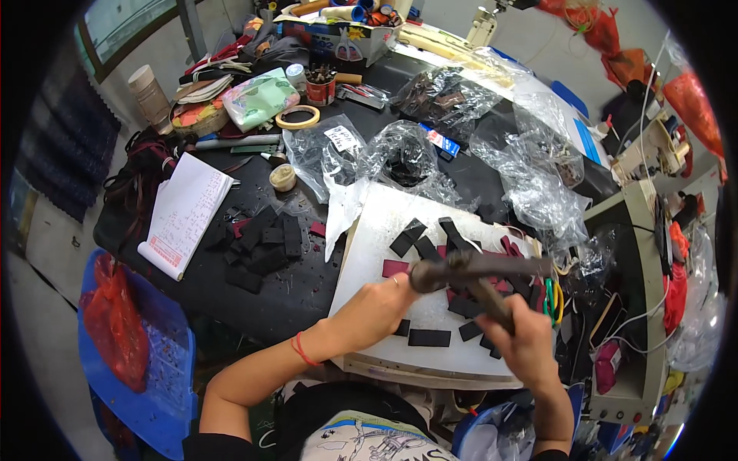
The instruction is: The person uses a hammer to strike small rectangular pieces of black and maroon material on a white cutting board. They repeatedly pick up individual pieces, position them, and hit them with the hammer before moving them aside or continuing the process.
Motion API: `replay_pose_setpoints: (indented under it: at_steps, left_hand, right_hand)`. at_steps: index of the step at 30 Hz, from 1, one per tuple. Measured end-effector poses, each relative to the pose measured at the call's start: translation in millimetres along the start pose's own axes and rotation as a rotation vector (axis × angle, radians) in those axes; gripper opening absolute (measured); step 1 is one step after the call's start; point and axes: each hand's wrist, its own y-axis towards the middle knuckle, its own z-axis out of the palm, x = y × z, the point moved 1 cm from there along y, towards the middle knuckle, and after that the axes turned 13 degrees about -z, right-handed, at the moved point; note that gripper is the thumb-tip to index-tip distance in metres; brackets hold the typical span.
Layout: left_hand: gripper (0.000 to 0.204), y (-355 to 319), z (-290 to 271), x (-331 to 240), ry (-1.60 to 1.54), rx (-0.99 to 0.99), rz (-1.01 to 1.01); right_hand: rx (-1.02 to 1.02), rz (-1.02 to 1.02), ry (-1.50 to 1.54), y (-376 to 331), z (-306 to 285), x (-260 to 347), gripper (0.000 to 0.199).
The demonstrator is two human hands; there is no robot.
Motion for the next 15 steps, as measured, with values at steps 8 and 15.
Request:
replay_pose_setpoints:
  at_steps: [8,15]
  left_hand:
    - [0.021,-8,-37,11,-0.927,-0.318,-0.487]
    - [0.023,-33,-34,17,-0.895,-0.166,-0.627]
  right_hand:
    - [0.061,-0.066,-0.065,-8,22,-1,0.030]
    - [0.226,-0.099,-0.147,0,42,11,0.034]
